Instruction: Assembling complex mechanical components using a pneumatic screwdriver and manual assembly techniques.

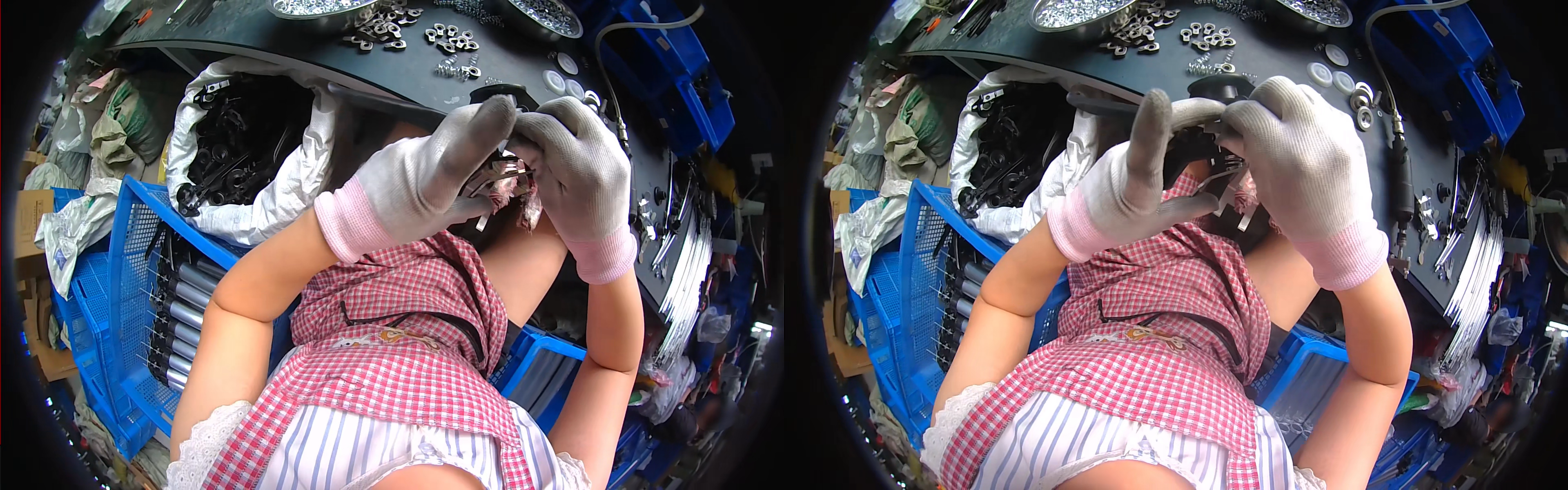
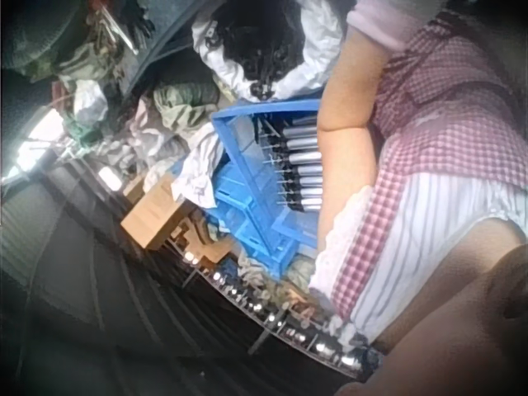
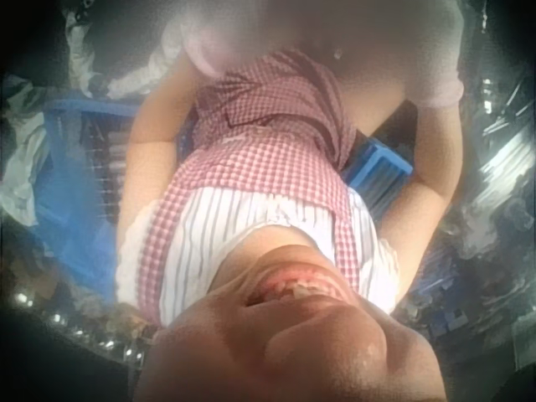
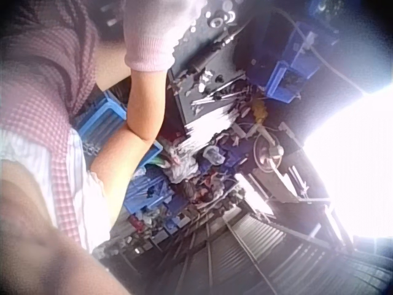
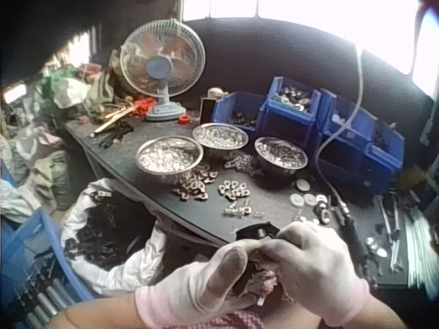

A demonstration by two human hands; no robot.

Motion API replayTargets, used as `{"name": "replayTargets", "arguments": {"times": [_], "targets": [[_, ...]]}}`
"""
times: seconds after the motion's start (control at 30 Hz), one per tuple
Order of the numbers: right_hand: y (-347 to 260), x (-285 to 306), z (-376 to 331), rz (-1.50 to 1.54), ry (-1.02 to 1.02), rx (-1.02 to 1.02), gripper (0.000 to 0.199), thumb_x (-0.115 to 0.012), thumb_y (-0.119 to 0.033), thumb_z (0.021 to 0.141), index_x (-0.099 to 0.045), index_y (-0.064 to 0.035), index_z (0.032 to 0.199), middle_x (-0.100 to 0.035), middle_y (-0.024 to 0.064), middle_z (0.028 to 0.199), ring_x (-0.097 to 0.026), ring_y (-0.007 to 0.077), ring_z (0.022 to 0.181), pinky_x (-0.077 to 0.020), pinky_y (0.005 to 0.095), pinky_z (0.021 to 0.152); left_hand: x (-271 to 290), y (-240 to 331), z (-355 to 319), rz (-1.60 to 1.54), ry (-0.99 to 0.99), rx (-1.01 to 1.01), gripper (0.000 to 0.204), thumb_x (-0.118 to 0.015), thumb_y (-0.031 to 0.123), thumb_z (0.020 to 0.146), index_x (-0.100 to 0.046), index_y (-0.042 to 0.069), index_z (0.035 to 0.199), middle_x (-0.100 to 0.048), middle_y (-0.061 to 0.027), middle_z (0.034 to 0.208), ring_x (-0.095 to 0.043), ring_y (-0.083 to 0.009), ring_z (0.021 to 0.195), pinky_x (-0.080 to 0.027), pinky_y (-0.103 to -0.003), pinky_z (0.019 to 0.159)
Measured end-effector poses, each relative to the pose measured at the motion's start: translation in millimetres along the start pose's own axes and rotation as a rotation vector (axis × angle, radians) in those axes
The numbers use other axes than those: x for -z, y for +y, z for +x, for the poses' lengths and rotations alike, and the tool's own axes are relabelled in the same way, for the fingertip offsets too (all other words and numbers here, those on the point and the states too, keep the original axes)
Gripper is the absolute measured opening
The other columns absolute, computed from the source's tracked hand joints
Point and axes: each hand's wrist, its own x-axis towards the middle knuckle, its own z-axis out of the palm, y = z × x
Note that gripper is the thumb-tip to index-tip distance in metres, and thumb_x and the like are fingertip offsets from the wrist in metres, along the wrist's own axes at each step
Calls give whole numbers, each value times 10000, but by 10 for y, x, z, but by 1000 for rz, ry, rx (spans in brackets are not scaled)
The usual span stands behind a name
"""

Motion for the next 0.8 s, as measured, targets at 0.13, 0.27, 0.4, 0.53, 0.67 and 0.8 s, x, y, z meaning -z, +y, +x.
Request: {"name": "replayTargets", "arguments": {"times": [0.13,0.27,0.4,0.53,0.67,0.8], "targets": [[-100,52,-76,-256,-11,-19,133,-703,-150,729,-583,-118,778,-506,30,767,-595,199,697,-498,331,612,-26,77,7,21,-16,-33,1265,-766,-30,746,212,195,1516,-503,-262,1329,-606,-371,1124,-513,-413,920],[-174,54,-109,-442,-68,-14,118,-668,-160,729,-563,-127,772,-504,18,783,-601,167,668,-497,326,584,-7,33,-13,46,-36,-55,1251,-762,-30,725,178,169,1525,-511,-255,1318,-631,-381,1069,-542,-406,862],[-37,65,-156,-286,-93,-48,109,-691,-160,753,-611,-107,806,-556,34,809,-628,215,684,-506,346,595,-23,59,3,80,-21,-90,1162,-750,-21,733,74,119,1540,-545,-258,1274,-654,-397,1005,-563,-398,795],[-13,91,-176,-95,-113,-103,119,-721,-159,760,-672,-99,849,-595,57,822,-645,270,699,-515,375,613,50,118,56,108,-116,-35,1049,-750,-5,740,-67,69,1532,-579,-255,1236,-657,-384,1013,-562,-400,803],[58,112,-280,107,-47,-176,301,-757,-120,742,-667,-95,1028,-597,45,854,-614,222,676,-498,332,624,50,124,100,109,-94,-14,939,-755,8,741,-202,44,1499,-596,-249,1212,-660,-368,1010,-553,-394,820],[68,218,-549,535,252,-493,610,-715,-12,764,-495,-62,1331,-581,15,1016,-471,59,754,-444,225,703,-15,177,170,86,-15,-15,886,-750,-15,726,-283,57,1476,-609,-194,1149,-666,-344,940,-547,-363,807]]}}
